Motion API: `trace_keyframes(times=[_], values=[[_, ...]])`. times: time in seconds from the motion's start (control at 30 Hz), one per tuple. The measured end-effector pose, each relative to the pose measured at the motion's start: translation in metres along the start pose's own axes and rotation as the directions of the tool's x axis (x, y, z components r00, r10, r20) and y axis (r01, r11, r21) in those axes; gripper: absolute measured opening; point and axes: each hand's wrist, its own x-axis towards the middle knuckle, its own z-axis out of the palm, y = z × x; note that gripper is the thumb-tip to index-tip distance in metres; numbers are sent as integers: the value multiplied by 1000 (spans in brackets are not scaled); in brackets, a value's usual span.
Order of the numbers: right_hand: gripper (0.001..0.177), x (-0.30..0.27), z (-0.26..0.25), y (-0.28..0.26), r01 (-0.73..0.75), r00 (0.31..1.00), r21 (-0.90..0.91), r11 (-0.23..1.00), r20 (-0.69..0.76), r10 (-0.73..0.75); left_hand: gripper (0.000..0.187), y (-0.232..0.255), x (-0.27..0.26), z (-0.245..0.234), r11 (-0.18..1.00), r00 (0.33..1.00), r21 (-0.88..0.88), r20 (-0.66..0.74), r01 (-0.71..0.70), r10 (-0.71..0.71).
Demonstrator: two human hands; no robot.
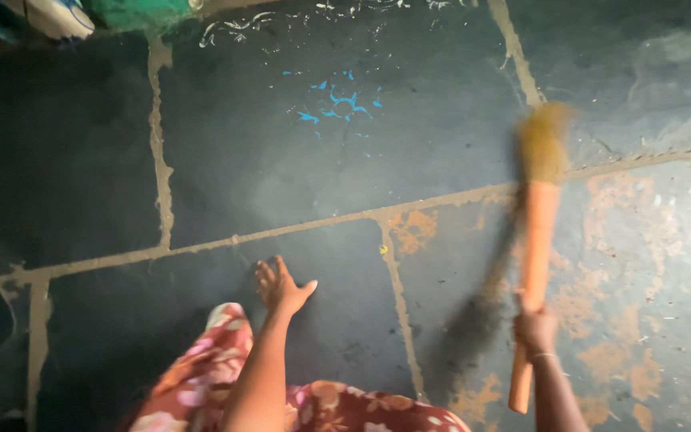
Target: The person sweeps a stone tiled floor with a handheld broom, gathering debris and moving the broom across the surface while sitting on the ground.
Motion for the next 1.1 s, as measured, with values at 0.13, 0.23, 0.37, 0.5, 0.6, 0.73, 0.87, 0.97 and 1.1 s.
trace_keyframes(times=[0.13, 0.23, 0.37, 0.5, 0.6, 0.73, 0.87, 0.97, 1.1], values=[[36, -8, -1, -21, 24, 983, 285, 958, -183, 30, 125, 17, 39, -14, 991, 993, -68, -44, -117, 114], [38, -40, 39, -56, 189, 981, 269, 945, -85, -172, 133, 46, 67, -36, 983, 992, -136, -43, -123, 118], [55, -77, 117, -132, 363, 929, -285, 887, 189, -319, 151, 84, 89, -68, 966, 999, -255, 39, 44, -35], [77, -91, 192, -198, 698, 688, -365, 616, 582, -434, 162, 96, 103, -97, 857, 976, -470, 156, 211, -155], [77, -65, 215, -209, 693, 650, -390, 607, 703, -289, 165, 102, 110, -110, 837, 957, -475, 225, 273, -184], [71, -17, 190, -157, 649, 736, -268, 712, 455, -501, 172, 115, 109, -117, 888, 933, -332, 275, 318, -231], [39, 12, 126, -107, 82, 987, 16, 996, 139, -84, 173, 125, 114, -121, 902, 900, -222, 325, 370, -289], [40, 14, 115, -112, -15, 996, 150, 989, -83, 28, 174, 127, 114, -124, 897, 887, -215, 353, 386, -297], [43, -8, 155, -159, 141, 987, 227, 964, -113, -117, 173, 126, 111, -124, 898, 895, -227, 337, 377, -291]])
